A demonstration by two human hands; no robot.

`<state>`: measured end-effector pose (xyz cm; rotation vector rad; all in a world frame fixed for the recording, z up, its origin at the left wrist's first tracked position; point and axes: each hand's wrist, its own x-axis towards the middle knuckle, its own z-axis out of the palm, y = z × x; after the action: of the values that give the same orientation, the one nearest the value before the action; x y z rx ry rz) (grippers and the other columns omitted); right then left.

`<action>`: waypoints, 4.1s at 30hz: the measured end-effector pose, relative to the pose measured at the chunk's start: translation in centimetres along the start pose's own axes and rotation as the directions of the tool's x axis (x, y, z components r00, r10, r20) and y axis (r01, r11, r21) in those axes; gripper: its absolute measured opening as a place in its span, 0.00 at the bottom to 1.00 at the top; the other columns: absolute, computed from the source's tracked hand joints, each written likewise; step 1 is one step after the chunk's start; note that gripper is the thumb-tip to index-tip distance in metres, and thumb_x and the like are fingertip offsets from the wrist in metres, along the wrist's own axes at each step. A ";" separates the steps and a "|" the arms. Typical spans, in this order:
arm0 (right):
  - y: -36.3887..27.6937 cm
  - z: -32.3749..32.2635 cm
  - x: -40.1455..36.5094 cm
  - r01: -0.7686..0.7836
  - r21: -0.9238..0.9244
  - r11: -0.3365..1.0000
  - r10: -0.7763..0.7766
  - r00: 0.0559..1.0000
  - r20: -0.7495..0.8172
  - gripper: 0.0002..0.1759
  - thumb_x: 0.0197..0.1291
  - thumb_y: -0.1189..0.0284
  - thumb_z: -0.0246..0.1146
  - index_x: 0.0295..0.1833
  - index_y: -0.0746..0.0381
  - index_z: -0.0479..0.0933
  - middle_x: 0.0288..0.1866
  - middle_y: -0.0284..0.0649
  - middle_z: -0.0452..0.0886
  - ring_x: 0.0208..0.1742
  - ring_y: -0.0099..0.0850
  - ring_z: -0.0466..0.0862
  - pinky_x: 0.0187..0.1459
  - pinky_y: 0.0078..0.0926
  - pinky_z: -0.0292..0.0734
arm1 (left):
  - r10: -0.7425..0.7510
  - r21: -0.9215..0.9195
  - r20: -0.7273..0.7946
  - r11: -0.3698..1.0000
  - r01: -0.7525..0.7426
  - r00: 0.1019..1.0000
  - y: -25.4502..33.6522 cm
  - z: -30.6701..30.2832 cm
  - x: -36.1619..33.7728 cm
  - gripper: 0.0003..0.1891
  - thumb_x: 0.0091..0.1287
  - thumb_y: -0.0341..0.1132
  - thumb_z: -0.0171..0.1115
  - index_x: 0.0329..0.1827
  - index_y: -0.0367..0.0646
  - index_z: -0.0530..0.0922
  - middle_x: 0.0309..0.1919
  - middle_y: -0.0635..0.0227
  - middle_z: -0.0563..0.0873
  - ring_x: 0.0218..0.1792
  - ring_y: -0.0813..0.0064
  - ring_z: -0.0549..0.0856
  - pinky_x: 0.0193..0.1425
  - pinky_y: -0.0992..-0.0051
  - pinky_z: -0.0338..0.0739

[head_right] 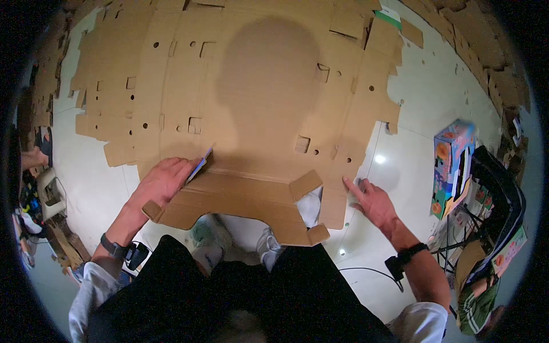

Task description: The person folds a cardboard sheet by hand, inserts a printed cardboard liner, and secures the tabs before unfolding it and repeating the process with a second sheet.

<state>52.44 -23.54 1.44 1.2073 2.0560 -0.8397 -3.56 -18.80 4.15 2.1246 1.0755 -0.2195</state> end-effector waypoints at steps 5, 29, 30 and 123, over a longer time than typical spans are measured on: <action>-1.3 -0.5 0.5 0.040 0.016 0.999 -0.038 0.995 -0.089 0.49 0.63 0.66 0.77 0.87 0.48 0.61 0.60 0.50 0.76 0.55 0.49 0.86 0.56 0.44 0.88 | 0.005 -0.072 -0.030 0.997 -0.007 1.000 1.5 -1.3 0.3 0.37 0.64 0.31 0.65 0.79 0.34 0.70 0.59 0.46 0.86 0.64 0.44 0.83 0.73 0.56 0.77; -12.2 -13.0 4.1 0.380 0.446 0.810 -0.155 0.873 -0.463 0.09 0.65 0.72 0.71 0.49 0.62 0.83 0.19 0.40 0.80 0.21 0.37 0.85 0.27 0.35 0.81 | 0.094 0.159 0.010 0.983 -0.094 0.996 3.0 0.8 3.3 0.40 0.55 0.25 0.72 0.76 0.37 0.75 0.60 0.56 0.87 0.65 0.55 0.83 0.75 0.61 0.78; -12.2 -13.1 5.2 0.399 0.338 0.852 -0.230 0.866 -0.443 0.11 0.68 0.70 0.70 0.51 0.62 0.83 0.21 0.42 0.82 0.23 0.41 0.86 0.30 0.39 0.82 | 0.087 0.147 0.017 0.985 -0.089 0.996 3.0 0.6 3.3 0.39 0.55 0.26 0.72 0.76 0.37 0.75 0.60 0.56 0.87 0.66 0.55 0.83 0.75 0.61 0.78; -8.2 -15.0 5.2 -0.049 0.687 0.725 0.336 0.896 -0.291 0.09 0.75 0.69 0.69 0.46 0.66 0.86 0.30 0.30 0.79 0.34 0.18 0.75 0.39 0.22 0.74 | -0.508 -0.548 -0.279 0.781 0.299 0.815 4.4 -2.0 4.4 0.39 0.71 0.36 0.77 0.80 0.35 0.67 0.57 0.51 0.82 0.60 0.54 0.85 0.68 0.60 0.79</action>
<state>40.23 -12.51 8.53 2.1083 1.9073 -1.3879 2.27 -16.36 5.92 1.4833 1.6544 0.2962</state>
